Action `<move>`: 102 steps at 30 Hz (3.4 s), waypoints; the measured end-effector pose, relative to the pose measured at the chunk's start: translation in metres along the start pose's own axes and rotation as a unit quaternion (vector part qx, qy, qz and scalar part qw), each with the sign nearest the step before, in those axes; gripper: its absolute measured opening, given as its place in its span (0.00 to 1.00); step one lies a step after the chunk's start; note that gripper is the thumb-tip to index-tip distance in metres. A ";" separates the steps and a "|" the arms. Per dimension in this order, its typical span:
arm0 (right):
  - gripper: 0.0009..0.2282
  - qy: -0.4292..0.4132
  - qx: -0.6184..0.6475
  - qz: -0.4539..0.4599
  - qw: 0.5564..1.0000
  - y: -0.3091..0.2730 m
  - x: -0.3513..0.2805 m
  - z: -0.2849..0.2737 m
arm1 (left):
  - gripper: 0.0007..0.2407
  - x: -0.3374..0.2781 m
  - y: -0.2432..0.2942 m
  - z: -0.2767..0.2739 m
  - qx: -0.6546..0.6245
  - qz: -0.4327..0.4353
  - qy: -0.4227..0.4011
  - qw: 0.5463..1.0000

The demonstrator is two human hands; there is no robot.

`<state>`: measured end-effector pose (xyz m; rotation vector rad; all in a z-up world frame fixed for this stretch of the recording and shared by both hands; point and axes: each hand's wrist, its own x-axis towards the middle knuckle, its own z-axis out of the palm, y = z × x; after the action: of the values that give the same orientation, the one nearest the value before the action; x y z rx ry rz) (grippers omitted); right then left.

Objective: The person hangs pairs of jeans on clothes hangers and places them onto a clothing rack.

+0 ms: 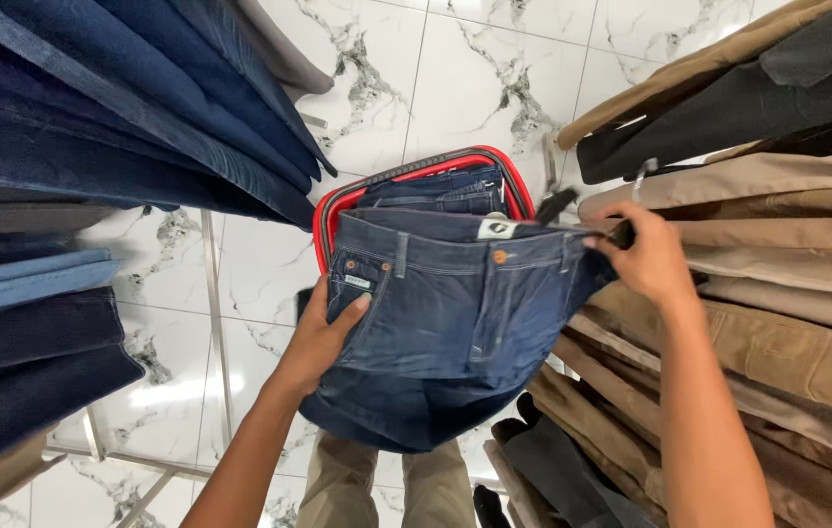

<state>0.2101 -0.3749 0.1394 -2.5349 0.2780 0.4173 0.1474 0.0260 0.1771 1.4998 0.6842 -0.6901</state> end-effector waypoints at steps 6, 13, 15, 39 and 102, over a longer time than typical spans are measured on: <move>0.12 -0.057 -0.063 0.044 0.995 0.017 0.002 0.040 | 0.23 0.073 -0.070 -0.029 0.185 0.048 0.077 0.979; 0.13 -0.040 0.013 0.029 0.999 0.002 0.011 0.084 | 0.13 0.185 -0.167 -0.086 0.284 0.066 0.134 0.947; 0.14 -0.091 0.135 0.031 0.986 -0.028 -0.006 0.086 | 0.16 0.190 -0.168 -0.091 0.316 0.091 0.172 0.929; 0.20 -0.229 0.165 0.053 0.958 -0.077 -0.097 0.180 | 0.15 0.098 -0.162 0.037 -0.195 0.098 -0.002 0.976; 0.13 -0.176 0.114 -0.228 0.951 -0.163 0.057 0.206 | 0.09 0.220 -0.105 -0.091 0.375 0.362 -0.033 0.853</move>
<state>0.2603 -0.1325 0.0342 -2.1578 -0.3688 0.5978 0.2097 0.1238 -0.0553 2.2460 -0.2915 -0.4124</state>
